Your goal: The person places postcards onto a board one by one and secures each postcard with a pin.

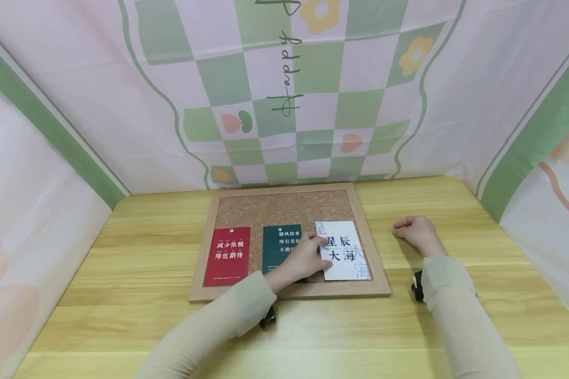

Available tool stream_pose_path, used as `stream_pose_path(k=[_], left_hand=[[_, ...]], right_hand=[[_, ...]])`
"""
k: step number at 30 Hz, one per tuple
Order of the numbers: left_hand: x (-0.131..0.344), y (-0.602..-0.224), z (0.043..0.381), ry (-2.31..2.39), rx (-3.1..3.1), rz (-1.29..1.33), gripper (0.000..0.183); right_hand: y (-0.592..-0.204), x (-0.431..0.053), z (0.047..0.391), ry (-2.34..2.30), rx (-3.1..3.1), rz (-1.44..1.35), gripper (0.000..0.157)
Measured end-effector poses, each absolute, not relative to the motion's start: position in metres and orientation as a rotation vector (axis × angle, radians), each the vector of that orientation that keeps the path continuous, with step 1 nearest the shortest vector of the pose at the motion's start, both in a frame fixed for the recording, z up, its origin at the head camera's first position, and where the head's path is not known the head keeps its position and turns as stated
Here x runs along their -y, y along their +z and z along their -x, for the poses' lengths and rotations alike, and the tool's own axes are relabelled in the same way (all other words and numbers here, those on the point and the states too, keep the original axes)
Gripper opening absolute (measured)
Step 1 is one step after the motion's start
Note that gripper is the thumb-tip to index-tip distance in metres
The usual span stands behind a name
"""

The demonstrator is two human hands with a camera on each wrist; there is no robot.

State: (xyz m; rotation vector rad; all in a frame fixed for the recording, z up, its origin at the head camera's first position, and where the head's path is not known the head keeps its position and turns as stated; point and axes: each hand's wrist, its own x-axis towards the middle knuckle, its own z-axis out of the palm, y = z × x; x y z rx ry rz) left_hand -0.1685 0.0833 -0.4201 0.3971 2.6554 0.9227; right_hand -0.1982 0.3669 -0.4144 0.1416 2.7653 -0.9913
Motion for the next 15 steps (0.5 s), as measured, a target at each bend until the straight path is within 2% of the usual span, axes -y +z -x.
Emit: stream_pose_path(k=[15], left_hand=[[-0.0858, -0.4169, 0.1679, 0.870, -2.677, -0.420, 0.054]], right_hand=[[-0.4165, -0.3679, 0.1999, -0.984, -2.788, -0.146, 0.038]])
